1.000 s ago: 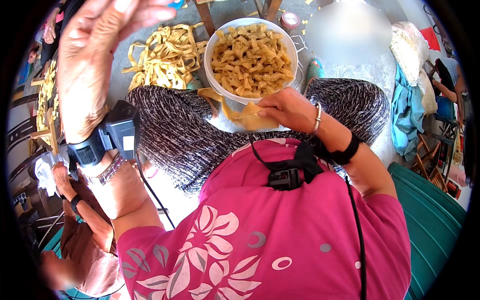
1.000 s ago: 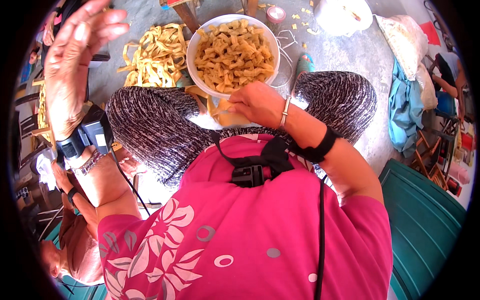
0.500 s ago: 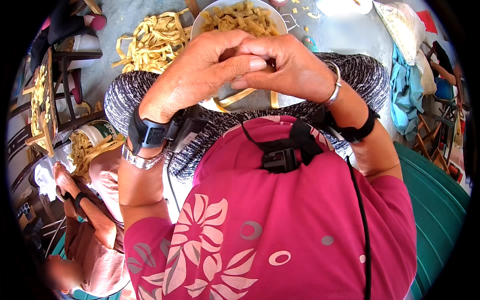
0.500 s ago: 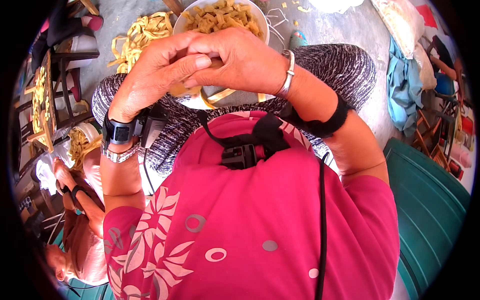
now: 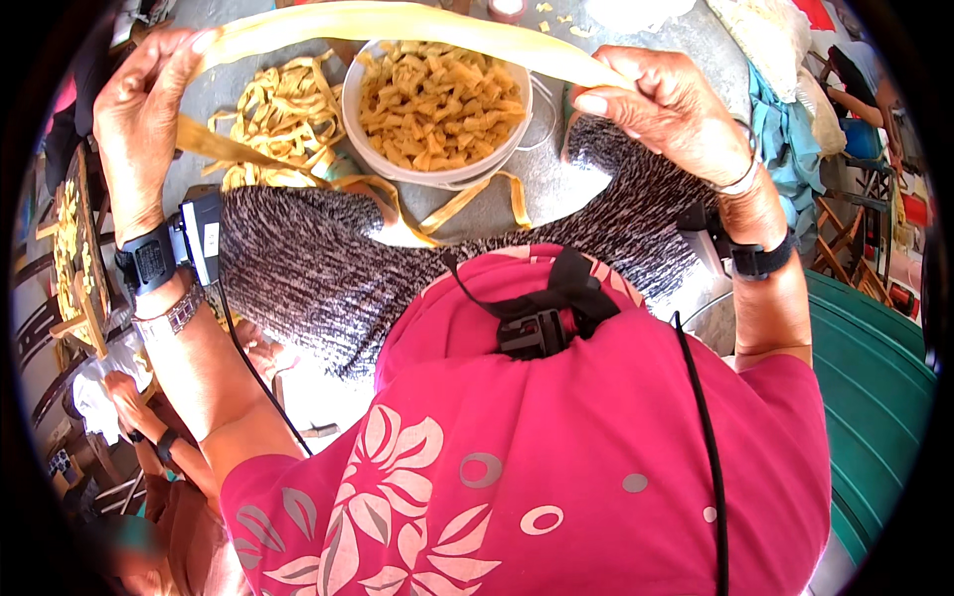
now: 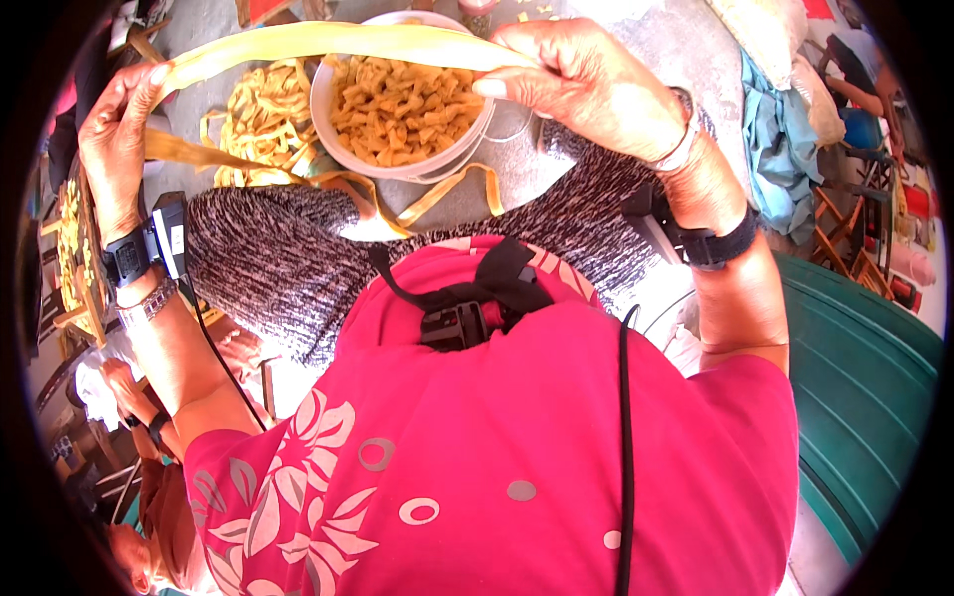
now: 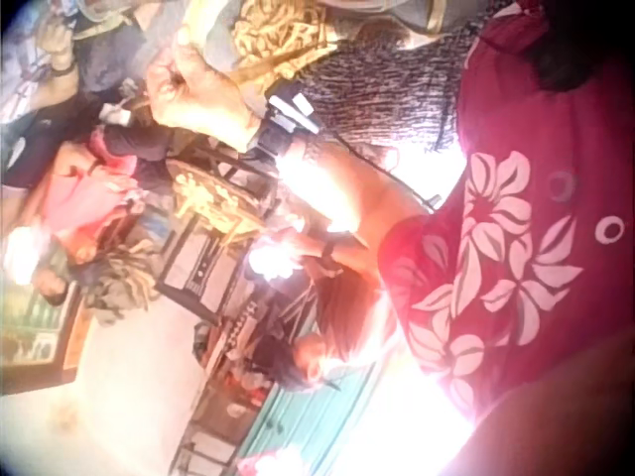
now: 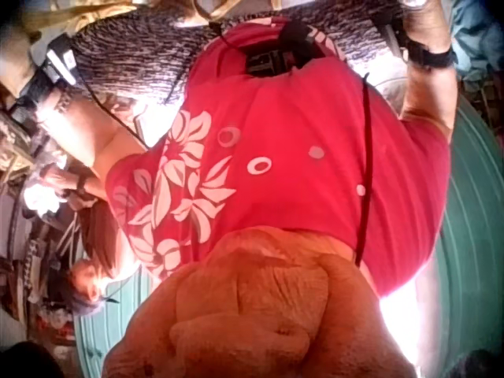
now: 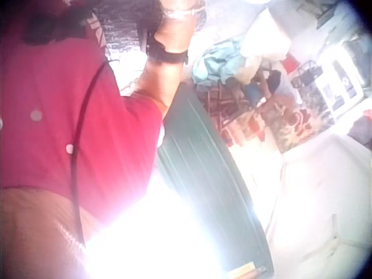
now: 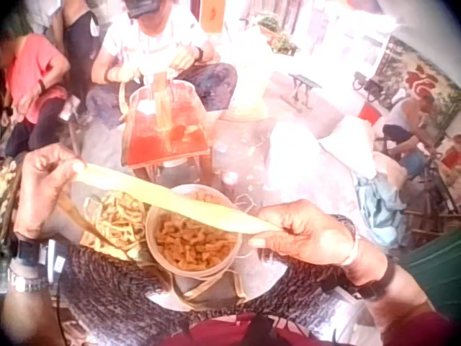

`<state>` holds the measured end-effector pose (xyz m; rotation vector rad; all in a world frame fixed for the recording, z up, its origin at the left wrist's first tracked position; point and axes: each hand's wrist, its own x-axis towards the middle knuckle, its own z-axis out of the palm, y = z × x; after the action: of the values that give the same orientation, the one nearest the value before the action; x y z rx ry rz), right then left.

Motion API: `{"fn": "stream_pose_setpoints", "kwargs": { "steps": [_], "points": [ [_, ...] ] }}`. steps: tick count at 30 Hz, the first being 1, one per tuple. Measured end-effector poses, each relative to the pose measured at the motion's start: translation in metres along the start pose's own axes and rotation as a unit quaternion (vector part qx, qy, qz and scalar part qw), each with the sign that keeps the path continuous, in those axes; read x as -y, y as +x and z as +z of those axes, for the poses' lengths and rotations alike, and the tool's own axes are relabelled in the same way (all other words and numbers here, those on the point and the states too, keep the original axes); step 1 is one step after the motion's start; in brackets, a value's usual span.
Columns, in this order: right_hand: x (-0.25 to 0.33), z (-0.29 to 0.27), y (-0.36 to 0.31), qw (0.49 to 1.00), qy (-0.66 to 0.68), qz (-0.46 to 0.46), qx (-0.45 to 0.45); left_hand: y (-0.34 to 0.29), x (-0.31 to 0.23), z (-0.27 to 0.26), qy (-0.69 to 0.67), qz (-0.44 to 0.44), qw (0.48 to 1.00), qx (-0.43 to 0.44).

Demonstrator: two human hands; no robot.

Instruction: The person picks up long strips of dough, folds and braids them into specific shapes by hand, and places the finished pieces into a white bucket.

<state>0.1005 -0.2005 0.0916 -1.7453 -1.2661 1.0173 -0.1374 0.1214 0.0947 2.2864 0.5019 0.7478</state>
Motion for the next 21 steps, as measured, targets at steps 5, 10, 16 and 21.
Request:
{"fn": "stream_pose_setpoints", "kwargs": {
  "steps": [5,10,16,21],
  "points": [
    [0.003,0.02,0.001,0.98,0.162,-0.019,-0.114,-0.024,0.0,0.041,0.234,-0.009,0.971,-0.039],
    [0.021,0.048,0.024,0.99,0.131,-0.02,-0.05,-0.07,-0.088,0.114,-0.271,-0.263,0.883,0.278],
    [0.012,0.101,0.046,0.98,0.081,-0.174,-0.056,-0.092,-0.082,0.158,-0.666,-0.33,0.664,0.087],
    [0.02,0.101,0.037,0.977,0.194,-0.085,0.036,-0.089,-0.082,0.141,-0.73,-0.279,0.623,0.041]
  ]
}}
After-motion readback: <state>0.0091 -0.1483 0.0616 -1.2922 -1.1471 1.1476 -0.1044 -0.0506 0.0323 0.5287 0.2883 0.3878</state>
